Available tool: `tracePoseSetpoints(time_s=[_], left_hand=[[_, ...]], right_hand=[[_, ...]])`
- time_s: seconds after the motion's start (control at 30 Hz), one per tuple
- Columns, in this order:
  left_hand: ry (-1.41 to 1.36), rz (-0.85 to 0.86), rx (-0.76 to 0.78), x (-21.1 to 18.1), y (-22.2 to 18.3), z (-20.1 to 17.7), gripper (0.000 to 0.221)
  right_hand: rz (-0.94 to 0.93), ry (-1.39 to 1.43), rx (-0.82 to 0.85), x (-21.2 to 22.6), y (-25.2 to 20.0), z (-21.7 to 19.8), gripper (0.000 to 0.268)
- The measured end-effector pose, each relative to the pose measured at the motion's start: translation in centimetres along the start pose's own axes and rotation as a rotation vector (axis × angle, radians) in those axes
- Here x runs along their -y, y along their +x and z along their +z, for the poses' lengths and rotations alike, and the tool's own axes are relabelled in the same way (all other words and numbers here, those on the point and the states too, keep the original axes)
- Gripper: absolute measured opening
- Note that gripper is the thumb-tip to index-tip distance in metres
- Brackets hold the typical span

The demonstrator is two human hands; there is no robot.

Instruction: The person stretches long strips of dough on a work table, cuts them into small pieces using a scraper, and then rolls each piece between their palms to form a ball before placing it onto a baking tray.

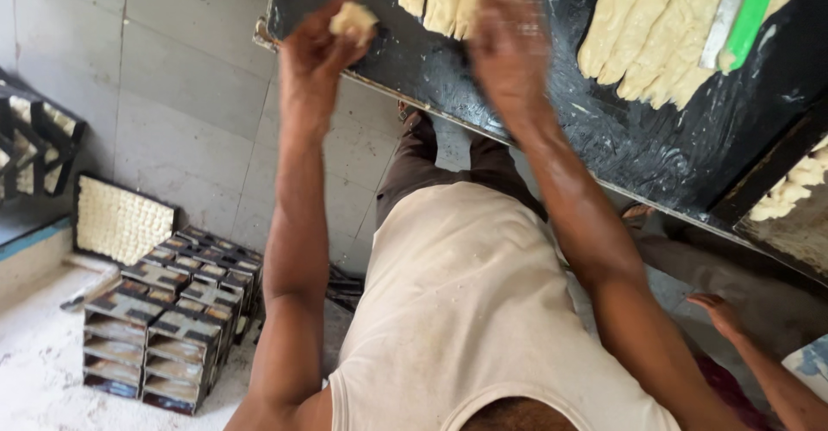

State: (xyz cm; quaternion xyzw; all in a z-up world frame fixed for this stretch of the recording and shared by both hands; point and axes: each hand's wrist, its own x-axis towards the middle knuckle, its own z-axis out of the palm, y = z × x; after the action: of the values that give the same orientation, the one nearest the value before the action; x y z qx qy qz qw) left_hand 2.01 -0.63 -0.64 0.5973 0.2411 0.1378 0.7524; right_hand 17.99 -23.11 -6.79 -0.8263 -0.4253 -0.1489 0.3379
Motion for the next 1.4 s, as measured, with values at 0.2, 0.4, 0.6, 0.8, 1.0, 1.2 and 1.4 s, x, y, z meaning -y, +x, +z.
tracePoseSetpoints(time_s=[0.2, 0.4, 0.6, 0.8, 1.0, 1.2, 1.4], left_hand=[[-0.058, 0.186, 0.216, 6.3, 5.6, 15.4, 0.034], [0.398, 0.280, 0.319, 9.9, 6.7, 20.6, 0.029], [0.466, 0.074, 0.481, 7.7, 5.9, 18.9, 0.032], [0.624, 0.098, 0.743, 4.6, 2.4, 18.8, 0.035], [0.357, -0.037, 0.873, 3.2, 1.2, 18.8, 0.048], [-0.212, -0.476, 0.821, 4.3, 1.1, 20.7, 0.041], [-0.159, -0.099, 0.908, 3.5, -1.7, 25.4, 0.024]], right_hand=[[0.086, -0.064, 0.077, -4.0, -4.2, -2.7, 0.015], [0.263, -0.085, 0.151, -0.8, -7.1, -4.2, 0.029], [0.550, -0.066, 0.259, 2.2, -9.4, -13.7, 0.033], [0.816, 0.670, 0.072, 0.8, -6.2, -16.9, 0.037], [0.508, 0.308, 0.325, 0.3, -3.3, -18.6, 0.023], [0.086, -0.177, 0.253, 2.1, -4.7, -20.5, 0.038], [0.820, 0.695, 0.039, -3.6, -7.2, -24.4, 0.036]])
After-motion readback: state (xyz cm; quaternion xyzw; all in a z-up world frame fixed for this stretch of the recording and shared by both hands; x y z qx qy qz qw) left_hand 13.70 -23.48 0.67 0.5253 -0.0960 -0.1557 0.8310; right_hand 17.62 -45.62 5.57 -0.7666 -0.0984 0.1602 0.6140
